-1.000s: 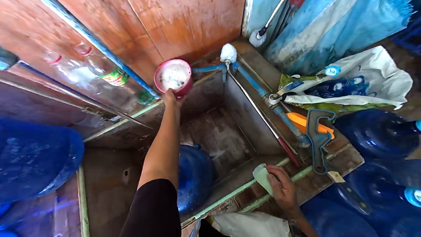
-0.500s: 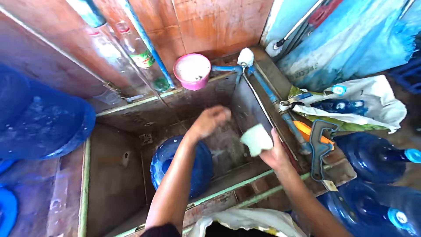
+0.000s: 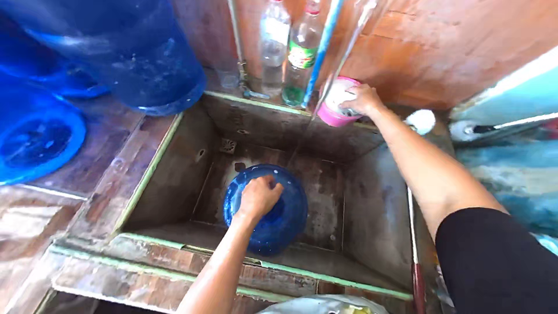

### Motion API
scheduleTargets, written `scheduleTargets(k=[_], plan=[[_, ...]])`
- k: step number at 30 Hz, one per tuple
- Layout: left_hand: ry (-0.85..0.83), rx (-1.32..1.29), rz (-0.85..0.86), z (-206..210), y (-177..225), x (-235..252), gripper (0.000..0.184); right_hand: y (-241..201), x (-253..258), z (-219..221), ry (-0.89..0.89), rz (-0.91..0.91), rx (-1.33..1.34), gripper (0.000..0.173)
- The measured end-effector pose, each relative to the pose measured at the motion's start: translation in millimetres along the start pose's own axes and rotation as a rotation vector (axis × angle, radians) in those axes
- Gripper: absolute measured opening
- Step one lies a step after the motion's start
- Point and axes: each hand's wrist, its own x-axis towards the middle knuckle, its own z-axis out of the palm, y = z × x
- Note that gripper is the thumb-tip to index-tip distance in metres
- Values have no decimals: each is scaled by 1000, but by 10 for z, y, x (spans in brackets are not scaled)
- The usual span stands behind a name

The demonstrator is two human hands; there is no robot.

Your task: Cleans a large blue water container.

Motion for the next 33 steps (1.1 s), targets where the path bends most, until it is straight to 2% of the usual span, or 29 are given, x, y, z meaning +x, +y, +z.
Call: scheduleTargets(k=[5, 9, 14, 17, 24, 29, 33], plan=[[-5, -41, 5, -6, -32, 14, 39, -8, 424, 152, -218, -29, -181, 57], [24, -59, 4, 22, -38, 15, 37, -306, 340, 181, -268, 131, -391, 53], [29, -66, 5, 28, -53, 24, 38, -227, 474, 272, -318, 114, -317, 44], [31, -71, 16, 28, -48, 27, 37, -60, 550, 219, -215, 174, -210, 47], [41, -62, 61, 28, -74, 42, 39, -52, 333, -268, 133, 55, 233, 46], [47, -57, 58, 13, -56, 15, 40, -188, 229, -593, 267, -14, 206, 43], [47, -60, 54, 16, -62, 12, 40, -311, 220, -687, 367, -44, 192, 40]])
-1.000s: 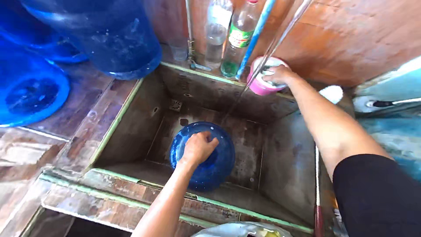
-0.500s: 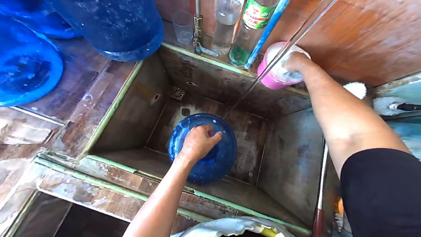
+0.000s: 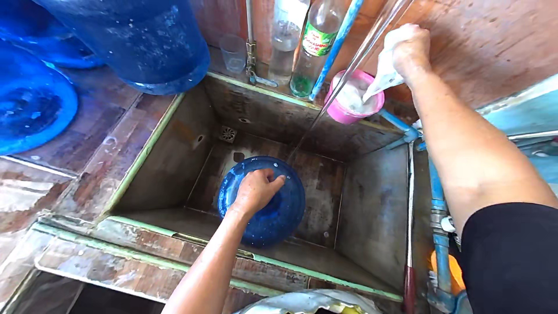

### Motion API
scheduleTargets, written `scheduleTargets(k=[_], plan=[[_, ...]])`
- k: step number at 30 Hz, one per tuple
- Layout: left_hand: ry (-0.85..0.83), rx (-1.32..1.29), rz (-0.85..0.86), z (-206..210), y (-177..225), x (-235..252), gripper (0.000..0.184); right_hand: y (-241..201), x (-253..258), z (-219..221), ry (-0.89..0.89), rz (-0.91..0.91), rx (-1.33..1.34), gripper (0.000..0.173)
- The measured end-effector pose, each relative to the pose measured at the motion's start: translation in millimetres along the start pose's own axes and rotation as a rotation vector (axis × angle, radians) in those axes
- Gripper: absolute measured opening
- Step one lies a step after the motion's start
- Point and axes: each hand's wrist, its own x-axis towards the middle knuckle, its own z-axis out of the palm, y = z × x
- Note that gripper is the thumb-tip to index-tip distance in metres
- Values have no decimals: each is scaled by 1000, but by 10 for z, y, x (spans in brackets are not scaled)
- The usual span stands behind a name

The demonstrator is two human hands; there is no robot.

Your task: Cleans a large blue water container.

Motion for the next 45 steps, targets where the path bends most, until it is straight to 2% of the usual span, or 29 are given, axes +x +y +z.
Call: scheduleTargets(k=[4, 9, 13, 16, 20, 23, 26, 32, 38, 42, 45], plan=[[-4, -6, -1, -1, 12, -3, 40, -85, -49, 125, -21, 59, -30, 42], [-10, -16, 2, -8, 5, -1, 40, 74, -119, 479, -332, 22, -76, 47], [-1, -20, 11, 15, -12, 14, 39, 291, -52, 724, -484, -46, -93, 43], [6, -35, 15, 23, -24, 21, 39, 306, -102, 794, -543, 6, -84, 42], [11, -42, 18, 22, -28, 16, 39, 532, 15, 994, -586, -5, -203, 52], [3, -50, 14, 16, -22, 19, 39, 633, 54, 1114, -570, 65, -264, 49], [-2, -50, 11, 15, -26, 30, 39, 528, 32, 972, -531, 79, -287, 48], [1, -43, 8, 10, -9, 13, 38, 173, 65, 325, -330, 35, -1, 51], [2, -37, 2, 6, 2, 6, 39, -236, 9, -221, -140, -33, 15, 45], [7, -42, 6, 7, 3, -9, 39, -299, -2, -246, -73, -66, 12, 46], [4, -42, 7, 7, -3, -10, 40, -269, -40, -126, -94, -31, -28, 47]])
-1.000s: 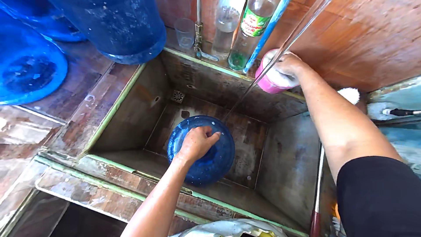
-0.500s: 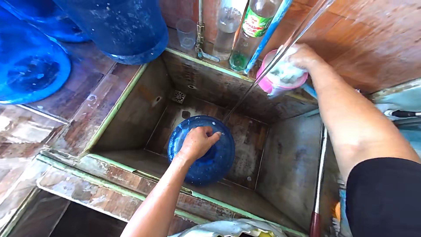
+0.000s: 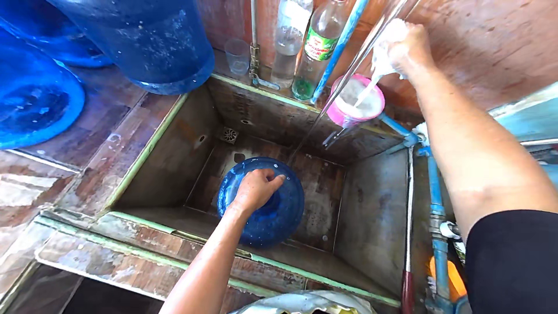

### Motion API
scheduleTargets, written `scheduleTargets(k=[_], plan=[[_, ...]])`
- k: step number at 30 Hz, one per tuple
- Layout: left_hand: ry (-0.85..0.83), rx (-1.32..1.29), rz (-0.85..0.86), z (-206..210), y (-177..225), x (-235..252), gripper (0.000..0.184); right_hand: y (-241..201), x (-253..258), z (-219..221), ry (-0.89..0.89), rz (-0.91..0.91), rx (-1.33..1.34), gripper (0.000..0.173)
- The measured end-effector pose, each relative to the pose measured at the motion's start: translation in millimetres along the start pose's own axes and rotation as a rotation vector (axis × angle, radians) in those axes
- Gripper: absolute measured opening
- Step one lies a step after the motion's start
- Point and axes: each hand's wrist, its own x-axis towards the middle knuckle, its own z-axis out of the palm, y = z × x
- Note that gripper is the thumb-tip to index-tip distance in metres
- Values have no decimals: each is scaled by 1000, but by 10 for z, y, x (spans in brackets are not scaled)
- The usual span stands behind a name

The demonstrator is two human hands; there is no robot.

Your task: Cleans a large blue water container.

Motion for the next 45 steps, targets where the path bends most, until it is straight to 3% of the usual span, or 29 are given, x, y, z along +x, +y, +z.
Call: scheduleTargets(k=[3, 7, 11, 13, 16, 21, 23, 25, 27, 29, 33, 37, 40, 42, 43, 45], plan=[[-9, -11, 1, 8, -27, 9, 40, -12, -84, 184, -142, 55, -168, 48], [12, -23, 28, 21, -57, 16, 40, 330, 101, 588, -375, -23, -319, 60], [35, -59, 34, 66, -100, 3, 41, 627, 86, 878, -478, -20, -348, 45], [25, -113, 53, 65, -131, 33, 42, 589, -57, 829, -392, 11, -282, 44], [25, -233, 96, 63, -186, 74, 46, 386, -457, 613, -209, -23, 38, 47], [121, -455, 127, 132, -259, 91, 64, -191, -1751, 432, -351, -237, 416, 35], [135, -544, 151, 146, -280, 102, 65, -478, -2248, 551, -303, -412, 431, 36], [161, -664, 152, 156, -293, 70, 56, -735, -2704, 832, -143, -539, 385, 36], [221, -904, 154, 210, -405, 66, 38, -911, -3179, 1245, -25, -584, 200, 36], [283, -1165, 121, 315, -572, 161, 34, -912, -3558, 1640, 43, -615, 62, 43], [273, -1223, 104, 362, -614, 122, 45, -869, -3517, 1811, 181, -669, -29, 35], [148, -1172, 261, 308, -598, 38, 65, -1043, -3335, 1818, 279, -764, -73, 15], [177, -1083, 300, 370, -616, -52, 74, -1112, -3270, 1738, 136, -652, 54, 14], [271, -937, 270, 382, -571, -190, 72, -1065, -3204, 1594, -24, -396, 327, 19], [320, -855, 282, 396, -533, -240, 64, -956, -3198, 1550, -55, -248, 481, 20], [406, -708, 343, 451, -449, -287, 38, -661, -3424, 1491, -41, -63, 511, 28]])
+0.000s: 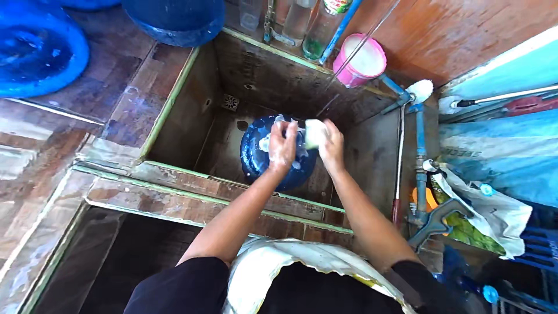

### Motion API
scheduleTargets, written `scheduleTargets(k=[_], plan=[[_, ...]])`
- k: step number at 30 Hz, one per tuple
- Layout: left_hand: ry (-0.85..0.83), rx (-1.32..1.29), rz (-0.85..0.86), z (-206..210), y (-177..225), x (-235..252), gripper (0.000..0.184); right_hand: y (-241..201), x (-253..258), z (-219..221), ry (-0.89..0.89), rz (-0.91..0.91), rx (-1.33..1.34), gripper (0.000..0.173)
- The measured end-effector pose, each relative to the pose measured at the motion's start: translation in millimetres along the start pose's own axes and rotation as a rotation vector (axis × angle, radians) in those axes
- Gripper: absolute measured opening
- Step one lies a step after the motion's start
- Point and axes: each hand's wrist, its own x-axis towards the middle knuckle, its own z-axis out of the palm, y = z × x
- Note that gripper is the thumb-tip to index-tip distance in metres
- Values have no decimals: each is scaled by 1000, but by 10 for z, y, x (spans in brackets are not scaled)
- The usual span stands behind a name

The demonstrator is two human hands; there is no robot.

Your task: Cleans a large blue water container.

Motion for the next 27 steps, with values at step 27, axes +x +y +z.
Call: scheduleTargets(k=[27], plan=[[-598, 443, 815, -721, -121, 803, 24, 299, 1252, 917, -125, 53, -138, 41]])
